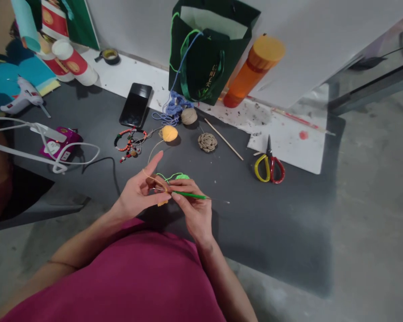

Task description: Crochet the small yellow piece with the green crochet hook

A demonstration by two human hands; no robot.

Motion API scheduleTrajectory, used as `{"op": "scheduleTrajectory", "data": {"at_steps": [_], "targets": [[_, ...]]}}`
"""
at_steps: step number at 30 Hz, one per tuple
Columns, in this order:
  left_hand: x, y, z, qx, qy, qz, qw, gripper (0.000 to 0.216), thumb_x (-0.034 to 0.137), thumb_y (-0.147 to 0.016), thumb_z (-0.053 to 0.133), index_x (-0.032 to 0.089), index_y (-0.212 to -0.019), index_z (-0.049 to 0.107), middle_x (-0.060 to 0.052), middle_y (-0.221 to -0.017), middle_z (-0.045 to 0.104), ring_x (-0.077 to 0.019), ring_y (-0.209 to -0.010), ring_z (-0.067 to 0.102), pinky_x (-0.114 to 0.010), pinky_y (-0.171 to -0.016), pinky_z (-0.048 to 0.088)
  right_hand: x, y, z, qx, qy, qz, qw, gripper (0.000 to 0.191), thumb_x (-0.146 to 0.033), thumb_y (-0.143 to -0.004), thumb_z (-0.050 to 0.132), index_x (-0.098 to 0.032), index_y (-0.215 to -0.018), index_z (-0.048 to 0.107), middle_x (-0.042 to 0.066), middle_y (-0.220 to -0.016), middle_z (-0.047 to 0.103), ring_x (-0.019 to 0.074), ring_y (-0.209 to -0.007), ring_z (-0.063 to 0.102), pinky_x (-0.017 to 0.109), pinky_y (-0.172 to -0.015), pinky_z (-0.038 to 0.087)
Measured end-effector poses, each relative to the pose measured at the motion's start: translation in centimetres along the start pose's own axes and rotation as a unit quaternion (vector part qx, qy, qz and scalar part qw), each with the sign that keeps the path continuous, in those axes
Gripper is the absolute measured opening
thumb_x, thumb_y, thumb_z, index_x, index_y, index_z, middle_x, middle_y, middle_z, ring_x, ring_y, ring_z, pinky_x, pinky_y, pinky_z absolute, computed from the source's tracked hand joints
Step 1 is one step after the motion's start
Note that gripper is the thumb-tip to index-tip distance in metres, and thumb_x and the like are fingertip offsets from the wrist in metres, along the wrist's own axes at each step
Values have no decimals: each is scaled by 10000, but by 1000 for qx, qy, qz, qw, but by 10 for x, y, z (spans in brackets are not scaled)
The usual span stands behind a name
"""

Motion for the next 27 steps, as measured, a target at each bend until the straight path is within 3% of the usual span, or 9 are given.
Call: {"op": "scheduleTrajectory", "data": {"at_steps": [2,6,12,21,27], "targets": [[-3,-1,4,-13,14,-10,1000,1035,140,-710,821,317,-1613,347,23,-811,699,-104,-674,588,-248,-651,510,0,0,2,0,-28,-6,1000,79,-314,-896,740,-361,-946,779,-3,-988,808,189,-981,735,411,-904,603],[-7,-1,7,-25,23,-45,998,1073,156,-711,831,322,-1627,297,55,-791,635,-76,-628,550,-232,-631,490,8,0,2,27,-73,32,996,58,-327,-843,801,-353,-894,794,-22,-881,814,176,-888,735,365,-830,596],[-4,-2,7,-20,55,-51,997,1166,125,-688,850,306,-1648,213,9,-901,723,-103,-747,633,-254,-724,501,18,2,-8,97,-140,75,982,139,-372,-729,895,-344,-818,792,-53,-829,799,158,-834,752,342,-830,599],[-17,-1,15,-1,195,-65,979,1274,137,-705,884,339,-1657,62,34,-939,729,-105,-827,705,-234,-797,544,7,2,-5,110,-148,18,983,97,-324,-787,859,-348,-858,797,-52,-835,810,132,-854,749,296,-808,587],[-17,-3,14,8,213,-70,974,1148,171,-744,863,324,-1649,172,50,-863,732,-93,-667,660,-241,-661,518,10,3,-5,122,-144,12,982,109,-313,-792,852,-361,-878,803,-59,-850,819,125,-842,739,291,-801,574]]}}
Point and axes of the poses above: each hand's wrist, its own y-axis away from the middle knuckle, its own z-axis out of the palm, x = y × z, the point moved 8 cm from there along -y, towards the middle knuckle
